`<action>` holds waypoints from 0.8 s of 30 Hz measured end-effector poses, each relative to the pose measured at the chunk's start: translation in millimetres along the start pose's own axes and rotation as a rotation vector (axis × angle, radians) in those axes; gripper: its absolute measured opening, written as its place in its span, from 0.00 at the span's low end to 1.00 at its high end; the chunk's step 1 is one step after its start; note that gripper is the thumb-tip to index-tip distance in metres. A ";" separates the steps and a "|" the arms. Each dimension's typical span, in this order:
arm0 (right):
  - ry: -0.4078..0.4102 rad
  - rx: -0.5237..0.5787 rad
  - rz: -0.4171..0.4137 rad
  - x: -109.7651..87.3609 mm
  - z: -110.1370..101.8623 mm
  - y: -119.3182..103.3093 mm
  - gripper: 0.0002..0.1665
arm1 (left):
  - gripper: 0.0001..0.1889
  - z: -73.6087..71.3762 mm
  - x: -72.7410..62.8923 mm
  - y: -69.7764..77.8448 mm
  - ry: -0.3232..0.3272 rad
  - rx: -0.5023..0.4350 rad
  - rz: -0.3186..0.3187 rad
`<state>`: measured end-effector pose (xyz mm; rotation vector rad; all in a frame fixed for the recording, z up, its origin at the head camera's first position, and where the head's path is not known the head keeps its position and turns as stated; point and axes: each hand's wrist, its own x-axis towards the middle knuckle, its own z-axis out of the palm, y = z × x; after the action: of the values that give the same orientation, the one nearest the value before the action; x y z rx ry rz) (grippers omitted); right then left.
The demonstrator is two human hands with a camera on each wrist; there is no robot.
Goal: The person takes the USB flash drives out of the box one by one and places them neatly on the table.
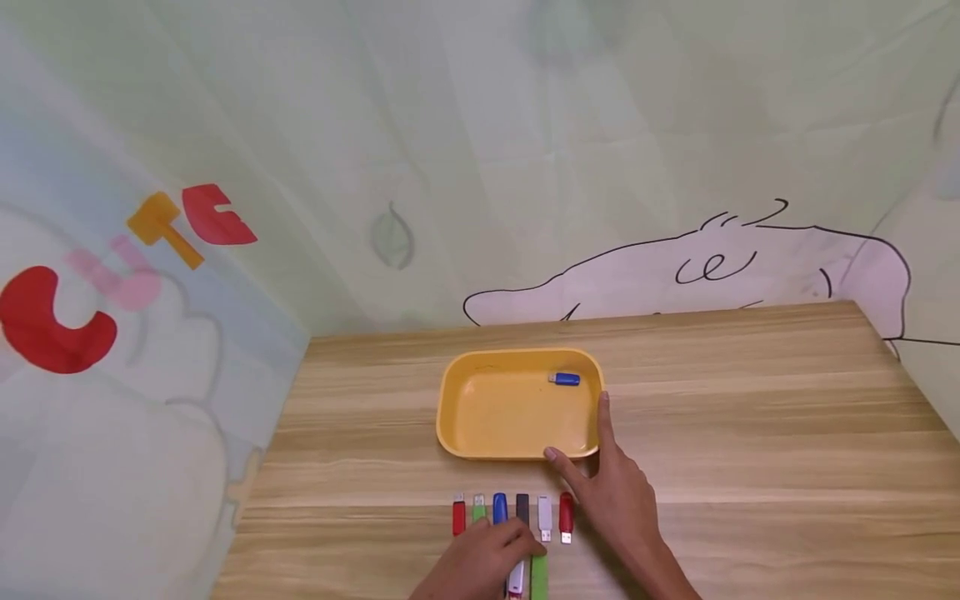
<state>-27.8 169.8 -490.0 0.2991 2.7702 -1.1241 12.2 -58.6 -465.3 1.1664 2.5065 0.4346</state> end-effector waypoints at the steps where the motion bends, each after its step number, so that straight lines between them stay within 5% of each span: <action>1: -0.001 0.002 0.001 -0.1 0.0 0.1 0.72 | 0.27 0.0 0.1 0.2 -0.006 -0.004 -0.006; 24: -0.016 -0.015 0.016 1.3 0.5 -1.8 0.73 | 0.25 5.3 1.8 2.0 -0.024 0.066 -0.013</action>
<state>-29.5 168.3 -489.4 0.3084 2.7560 -1.0973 14.8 -55.3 -469.5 1.1722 2.5241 0.3347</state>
